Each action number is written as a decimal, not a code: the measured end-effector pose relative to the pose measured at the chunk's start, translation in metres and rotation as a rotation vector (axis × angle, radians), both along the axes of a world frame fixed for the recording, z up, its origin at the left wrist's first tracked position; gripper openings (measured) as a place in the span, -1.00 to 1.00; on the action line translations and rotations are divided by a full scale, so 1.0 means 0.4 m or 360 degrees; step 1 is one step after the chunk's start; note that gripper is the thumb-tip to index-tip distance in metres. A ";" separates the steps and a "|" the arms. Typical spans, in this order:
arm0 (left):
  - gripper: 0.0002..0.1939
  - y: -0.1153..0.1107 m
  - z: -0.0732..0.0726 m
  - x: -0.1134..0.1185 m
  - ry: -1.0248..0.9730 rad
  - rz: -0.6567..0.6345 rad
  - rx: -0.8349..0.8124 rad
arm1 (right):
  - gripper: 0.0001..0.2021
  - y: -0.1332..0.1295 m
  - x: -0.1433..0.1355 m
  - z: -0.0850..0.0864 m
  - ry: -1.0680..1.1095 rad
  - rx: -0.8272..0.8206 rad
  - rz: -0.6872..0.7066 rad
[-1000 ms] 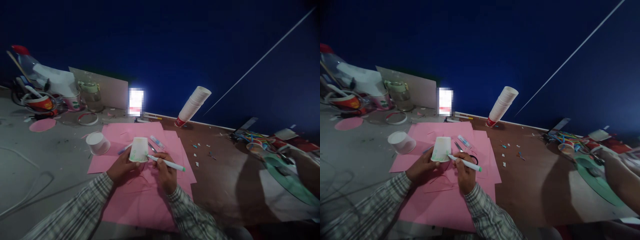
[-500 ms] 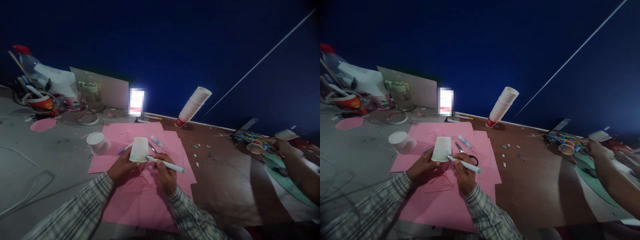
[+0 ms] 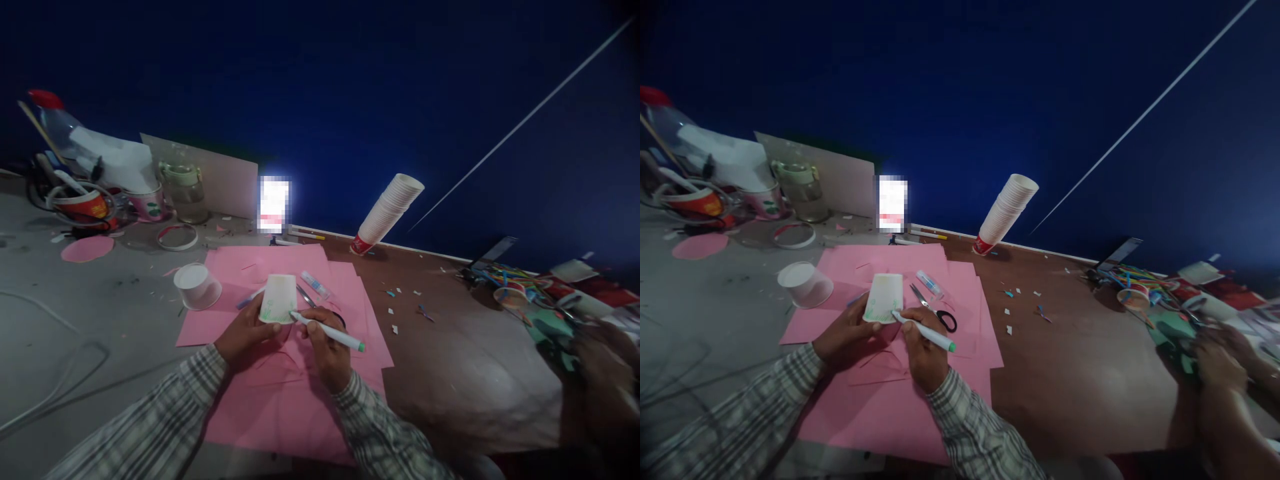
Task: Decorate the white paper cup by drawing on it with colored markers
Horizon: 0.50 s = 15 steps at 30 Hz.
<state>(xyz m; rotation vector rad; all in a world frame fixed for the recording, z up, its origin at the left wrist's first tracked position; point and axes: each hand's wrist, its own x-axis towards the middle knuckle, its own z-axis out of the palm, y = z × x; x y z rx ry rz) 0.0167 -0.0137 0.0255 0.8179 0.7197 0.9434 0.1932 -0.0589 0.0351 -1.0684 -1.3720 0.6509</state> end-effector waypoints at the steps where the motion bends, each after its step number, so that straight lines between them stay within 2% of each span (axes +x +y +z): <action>1: -0.24 0.000 0.001 -0.001 0.0009 0.0002 -0.0011 | -0.77 0.000 0.000 -0.001 0.0001 0.0001 0.0000; 10: -0.31 0.005 -0.029 0.001 -0.0023 0.0078 0.0010 | -0.77 0.000 0.002 -0.031 0.0071 0.0026 0.0030; 15: -0.31 0.002 -0.013 -0.001 0.0005 0.0012 0.0004 | -0.75 -0.001 0.003 -0.016 0.0130 -0.0053 -0.0004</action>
